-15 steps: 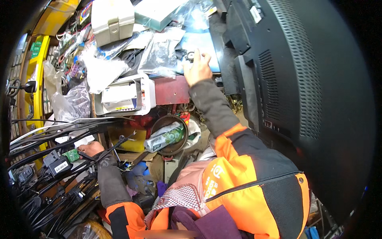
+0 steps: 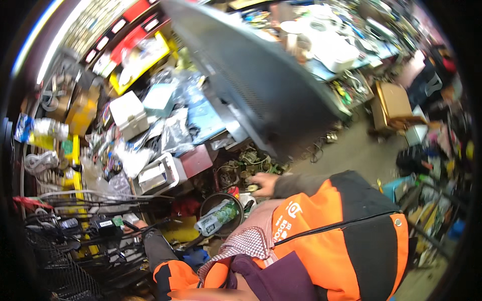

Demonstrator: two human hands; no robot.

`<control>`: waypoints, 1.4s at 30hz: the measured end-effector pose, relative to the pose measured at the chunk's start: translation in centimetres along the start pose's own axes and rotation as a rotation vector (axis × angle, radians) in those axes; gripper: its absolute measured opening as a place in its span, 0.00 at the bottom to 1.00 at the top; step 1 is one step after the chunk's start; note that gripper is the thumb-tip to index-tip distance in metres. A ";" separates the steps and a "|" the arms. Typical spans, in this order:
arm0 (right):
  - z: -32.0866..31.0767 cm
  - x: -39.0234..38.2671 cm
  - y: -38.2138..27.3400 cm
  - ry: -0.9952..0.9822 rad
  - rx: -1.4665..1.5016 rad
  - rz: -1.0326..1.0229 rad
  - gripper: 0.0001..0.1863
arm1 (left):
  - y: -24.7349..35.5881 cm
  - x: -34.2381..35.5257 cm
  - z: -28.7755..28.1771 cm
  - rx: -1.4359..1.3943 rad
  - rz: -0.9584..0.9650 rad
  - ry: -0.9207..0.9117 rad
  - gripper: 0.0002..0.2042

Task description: The person disassembles a cylindrical electrical appliance, removes the base, and uses a screwdriver to adjust internal wiring and components. They then reassemble the base and secure it with screws.

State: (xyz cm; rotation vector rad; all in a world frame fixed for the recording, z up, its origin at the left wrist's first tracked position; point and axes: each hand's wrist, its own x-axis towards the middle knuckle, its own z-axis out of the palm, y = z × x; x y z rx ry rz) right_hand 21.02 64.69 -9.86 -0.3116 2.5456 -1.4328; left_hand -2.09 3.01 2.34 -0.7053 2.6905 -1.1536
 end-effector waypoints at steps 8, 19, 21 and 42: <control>-11.9 -37.3 13.5 0.754 0.010 0.913 0.31 | -3.2 -6.5 -2.5 -0.143 0.004 -0.041 0.14; 6.6 -57.9 21.9 0.234 0.281 1.725 0.38 | -0.6 -16.9 -6.9 -0.324 0.099 -0.212 0.17; 5.3 -56.6 21.2 0.189 0.306 1.706 0.41 | 3.6 -20.9 -9.0 -0.552 0.243 -0.217 0.18; -26.6 -25.4 30.5 0.042 -0.281 0.961 0.37 | 8.6 -45.8 -56.8 -1.394 1.005 1.162 0.16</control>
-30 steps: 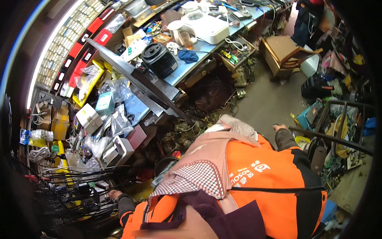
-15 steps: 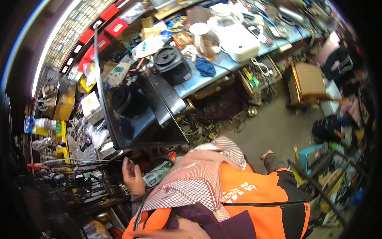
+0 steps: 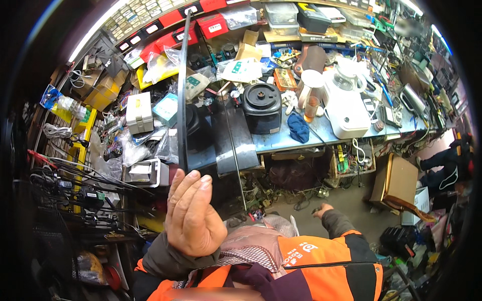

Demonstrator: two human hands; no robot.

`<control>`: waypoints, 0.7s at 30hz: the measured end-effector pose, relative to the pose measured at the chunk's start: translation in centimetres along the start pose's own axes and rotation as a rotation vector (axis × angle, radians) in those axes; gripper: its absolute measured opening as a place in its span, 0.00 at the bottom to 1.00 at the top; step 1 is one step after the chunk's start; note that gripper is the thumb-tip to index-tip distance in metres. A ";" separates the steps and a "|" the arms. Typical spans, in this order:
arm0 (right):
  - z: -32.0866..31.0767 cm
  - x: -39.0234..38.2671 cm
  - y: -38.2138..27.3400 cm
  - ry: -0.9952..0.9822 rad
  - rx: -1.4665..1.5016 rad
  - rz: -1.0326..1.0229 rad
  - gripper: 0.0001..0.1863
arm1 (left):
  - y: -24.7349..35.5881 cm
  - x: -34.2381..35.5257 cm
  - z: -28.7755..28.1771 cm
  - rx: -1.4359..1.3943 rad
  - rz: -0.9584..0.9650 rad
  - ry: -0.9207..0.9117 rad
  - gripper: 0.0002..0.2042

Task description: The person disassembles a cylindrical electrical appliance, removes the base, and uses a screwdriver to adjust internal wiring and components. They then reassemble the base and secure it with screws.

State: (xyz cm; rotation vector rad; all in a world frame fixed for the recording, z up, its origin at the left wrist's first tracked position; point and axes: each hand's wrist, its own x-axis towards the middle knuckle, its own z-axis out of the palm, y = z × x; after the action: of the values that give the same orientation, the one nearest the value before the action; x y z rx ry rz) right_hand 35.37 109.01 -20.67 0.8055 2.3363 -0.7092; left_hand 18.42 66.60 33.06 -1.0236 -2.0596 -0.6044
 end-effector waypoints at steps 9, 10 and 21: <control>10.0 -2.8 12.6 0.188 0.177 0.255 0.31 | -3.2 -2.3 -3.7 0.070 -0.087 0.012 0.21; 11.4 -5.7 12.5 0.184 0.314 0.342 0.34 | -2.4 -2.2 -3.7 0.095 -0.119 0.018 0.20; 34.2 -38.4 17.6 -0.102 0.617 0.896 0.42 | -4.2 -1.3 0.5 0.226 0.014 0.019 0.15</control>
State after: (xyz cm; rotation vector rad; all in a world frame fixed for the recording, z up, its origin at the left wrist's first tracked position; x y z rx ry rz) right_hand 83.95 84.98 -24.79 1.8462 1.3906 -0.9960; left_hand 15.29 63.97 31.38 -0.8954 -2.0486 -0.3621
